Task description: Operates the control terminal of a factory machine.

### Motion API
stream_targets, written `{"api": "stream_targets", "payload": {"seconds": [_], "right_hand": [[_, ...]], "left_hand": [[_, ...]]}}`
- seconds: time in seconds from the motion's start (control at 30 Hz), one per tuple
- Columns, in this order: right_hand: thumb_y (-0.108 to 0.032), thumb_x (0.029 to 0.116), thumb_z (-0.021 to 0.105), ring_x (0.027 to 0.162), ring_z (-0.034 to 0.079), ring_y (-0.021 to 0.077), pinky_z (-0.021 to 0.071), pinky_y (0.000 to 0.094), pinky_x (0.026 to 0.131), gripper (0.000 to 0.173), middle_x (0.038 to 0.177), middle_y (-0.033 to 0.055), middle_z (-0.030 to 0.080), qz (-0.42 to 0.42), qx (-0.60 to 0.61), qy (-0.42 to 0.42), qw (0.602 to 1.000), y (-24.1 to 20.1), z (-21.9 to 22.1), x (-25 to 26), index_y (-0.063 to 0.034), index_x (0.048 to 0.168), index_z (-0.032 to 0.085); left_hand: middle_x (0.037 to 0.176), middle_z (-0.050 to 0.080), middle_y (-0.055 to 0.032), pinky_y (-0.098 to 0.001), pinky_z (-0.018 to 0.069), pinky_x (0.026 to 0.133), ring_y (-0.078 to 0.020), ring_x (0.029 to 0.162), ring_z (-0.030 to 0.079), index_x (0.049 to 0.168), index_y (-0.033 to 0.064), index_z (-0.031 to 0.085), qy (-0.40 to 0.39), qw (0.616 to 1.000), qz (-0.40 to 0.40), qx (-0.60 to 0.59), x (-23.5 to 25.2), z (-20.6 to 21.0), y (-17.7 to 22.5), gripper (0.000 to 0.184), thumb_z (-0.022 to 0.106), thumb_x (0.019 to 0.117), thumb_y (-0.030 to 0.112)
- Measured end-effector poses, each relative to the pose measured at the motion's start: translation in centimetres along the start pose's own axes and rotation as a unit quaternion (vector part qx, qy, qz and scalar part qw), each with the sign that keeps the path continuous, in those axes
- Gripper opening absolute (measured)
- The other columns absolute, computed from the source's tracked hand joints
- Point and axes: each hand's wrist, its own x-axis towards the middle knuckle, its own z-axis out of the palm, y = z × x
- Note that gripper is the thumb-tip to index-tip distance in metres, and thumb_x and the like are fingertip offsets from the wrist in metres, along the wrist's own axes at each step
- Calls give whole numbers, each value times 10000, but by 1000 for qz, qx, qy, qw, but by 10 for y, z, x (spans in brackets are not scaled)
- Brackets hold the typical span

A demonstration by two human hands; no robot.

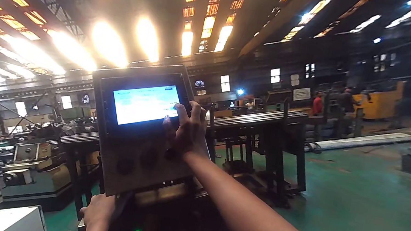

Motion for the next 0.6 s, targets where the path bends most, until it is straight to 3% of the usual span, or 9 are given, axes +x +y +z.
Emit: {"api": "stream_targets", "payload": {"seconds": [0.4,0.5,0.6], "right_hand": [[-444,957,538,1271,533,464,465,587,918,489,1368,283,565,4,-5,-20,1000,0,-2,1,-93,1250,711],[-432,963,555,1288,518,466,457,597,927,473,1385,280,553,10,-2,-30,999,-1,-4,1,-101,1266,703],[-434,965,550,1289,519,455,460,582,930,468,1383,271,556,11,-4,-27,1000,-1,-4,1,-109,1262,708]], "left_hand": [[1447,582,-189,-628,424,1075,-375,1393,508,1339,52,636,-2,1000,5,-1,2,1,-2,467,528,1068,416],[1445,588,-180,-628,411,1088,-366,1395,510,1332,60,644,1,1000,-2,-18,5,2,-3,553,511,1053,519],[1454,579,-183,-627,413,1088,-370,1397,507,1346,55,632,-1,1000,-3,-14,4,2,-1,489,510,1071,440]]}}
